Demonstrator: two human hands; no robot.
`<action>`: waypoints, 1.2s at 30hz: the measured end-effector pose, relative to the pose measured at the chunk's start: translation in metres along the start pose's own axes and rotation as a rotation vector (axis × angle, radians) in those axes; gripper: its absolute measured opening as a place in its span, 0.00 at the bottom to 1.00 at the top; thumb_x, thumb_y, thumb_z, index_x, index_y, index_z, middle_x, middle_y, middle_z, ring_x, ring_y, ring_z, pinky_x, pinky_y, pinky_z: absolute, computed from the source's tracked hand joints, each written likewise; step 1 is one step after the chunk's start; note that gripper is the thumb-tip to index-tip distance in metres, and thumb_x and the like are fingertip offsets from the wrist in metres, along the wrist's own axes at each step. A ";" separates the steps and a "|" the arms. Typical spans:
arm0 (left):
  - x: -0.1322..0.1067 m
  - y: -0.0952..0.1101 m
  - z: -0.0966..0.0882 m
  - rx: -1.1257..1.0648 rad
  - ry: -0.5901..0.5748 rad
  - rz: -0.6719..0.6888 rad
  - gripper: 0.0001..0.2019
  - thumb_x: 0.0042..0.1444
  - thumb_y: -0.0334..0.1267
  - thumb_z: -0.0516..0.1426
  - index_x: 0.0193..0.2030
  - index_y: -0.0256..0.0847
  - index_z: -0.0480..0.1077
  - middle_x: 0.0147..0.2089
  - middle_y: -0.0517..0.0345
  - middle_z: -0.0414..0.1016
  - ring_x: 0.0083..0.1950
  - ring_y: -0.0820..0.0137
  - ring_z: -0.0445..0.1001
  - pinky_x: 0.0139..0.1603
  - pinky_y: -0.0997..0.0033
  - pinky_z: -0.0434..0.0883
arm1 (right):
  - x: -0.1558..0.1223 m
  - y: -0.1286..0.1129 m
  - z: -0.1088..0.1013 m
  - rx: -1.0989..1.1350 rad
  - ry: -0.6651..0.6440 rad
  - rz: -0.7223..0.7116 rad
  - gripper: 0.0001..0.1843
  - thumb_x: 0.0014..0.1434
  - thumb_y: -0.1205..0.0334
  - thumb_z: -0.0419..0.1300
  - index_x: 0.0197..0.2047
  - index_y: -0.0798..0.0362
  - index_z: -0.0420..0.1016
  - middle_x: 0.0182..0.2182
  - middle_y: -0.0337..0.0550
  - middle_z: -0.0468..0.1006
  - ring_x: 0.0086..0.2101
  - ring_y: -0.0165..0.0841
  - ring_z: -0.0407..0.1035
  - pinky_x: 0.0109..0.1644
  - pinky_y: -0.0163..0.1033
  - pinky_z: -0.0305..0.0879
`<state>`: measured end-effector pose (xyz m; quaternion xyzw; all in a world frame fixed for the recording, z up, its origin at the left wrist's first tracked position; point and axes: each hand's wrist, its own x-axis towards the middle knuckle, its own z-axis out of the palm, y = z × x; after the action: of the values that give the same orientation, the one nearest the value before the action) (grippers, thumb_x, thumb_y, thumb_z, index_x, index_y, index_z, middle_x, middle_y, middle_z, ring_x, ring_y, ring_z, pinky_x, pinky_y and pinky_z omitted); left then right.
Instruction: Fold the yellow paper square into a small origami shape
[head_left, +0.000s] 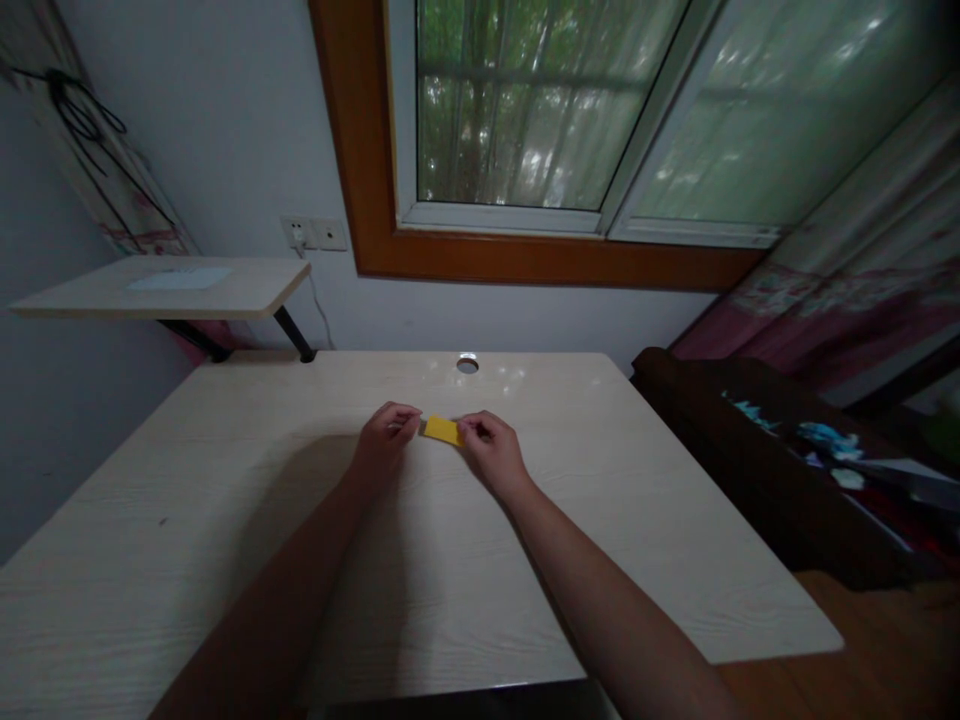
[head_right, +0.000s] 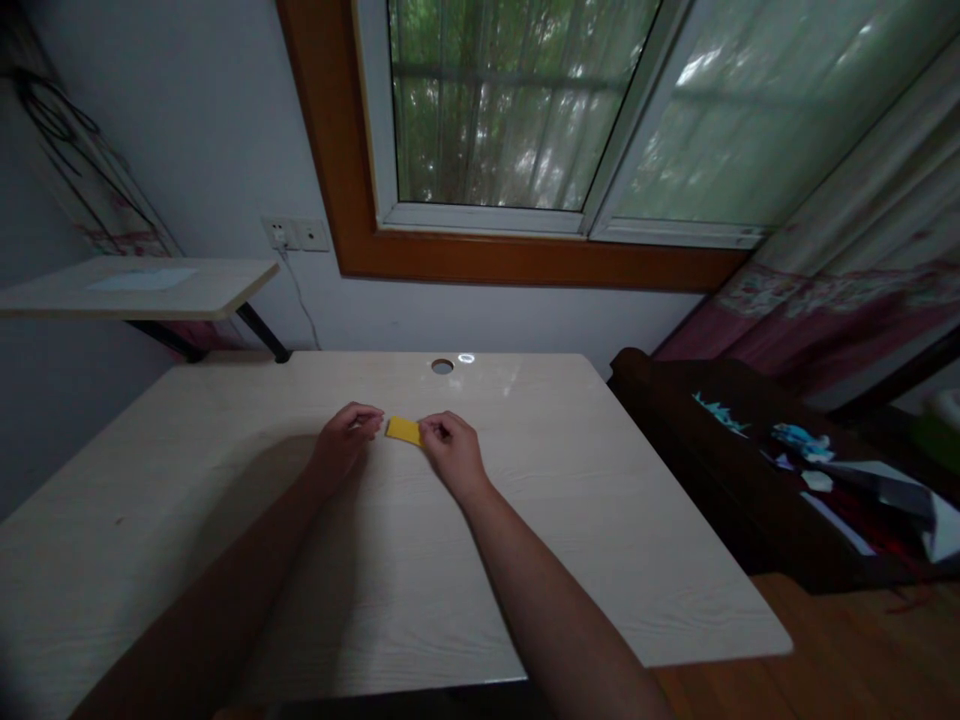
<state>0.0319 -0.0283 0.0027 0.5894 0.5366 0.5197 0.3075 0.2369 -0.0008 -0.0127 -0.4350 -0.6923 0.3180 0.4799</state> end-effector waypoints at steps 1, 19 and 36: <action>0.000 0.001 0.001 0.000 -0.015 0.017 0.12 0.57 0.44 0.56 0.41 0.39 0.73 0.42 0.53 0.74 0.41 0.69 0.74 0.38 0.72 0.73 | 0.000 -0.001 0.000 0.004 -0.014 -0.001 0.10 0.59 0.57 0.58 0.34 0.53 0.78 0.31 0.43 0.77 0.31 0.34 0.68 0.35 0.36 0.64; -0.002 -0.005 -0.001 -0.041 -0.132 -0.073 0.16 0.53 0.45 0.60 0.46 0.40 0.74 0.30 0.62 0.70 0.30 0.72 0.71 0.33 0.73 0.71 | 0.002 -0.002 0.000 0.119 0.008 0.079 0.11 0.59 0.54 0.59 0.35 0.53 0.76 0.30 0.42 0.76 0.31 0.33 0.68 0.35 0.36 0.65; -0.003 0.001 -0.002 -0.020 -0.127 -0.096 0.15 0.58 0.47 0.56 0.45 0.39 0.74 0.35 0.56 0.78 0.35 0.68 0.76 0.37 0.70 0.73 | 0.003 0.002 0.000 0.026 -0.122 0.001 0.12 0.61 0.54 0.57 0.35 0.53 0.77 0.30 0.42 0.76 0.32 0.34 0.69 0.36 0.36 0.64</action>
<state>0.0303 -0.0313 0.0031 0.5918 0.5383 0.4712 0.3715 0.2366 0.0026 -0.0129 -0.4090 -0.7159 0.3529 0.4423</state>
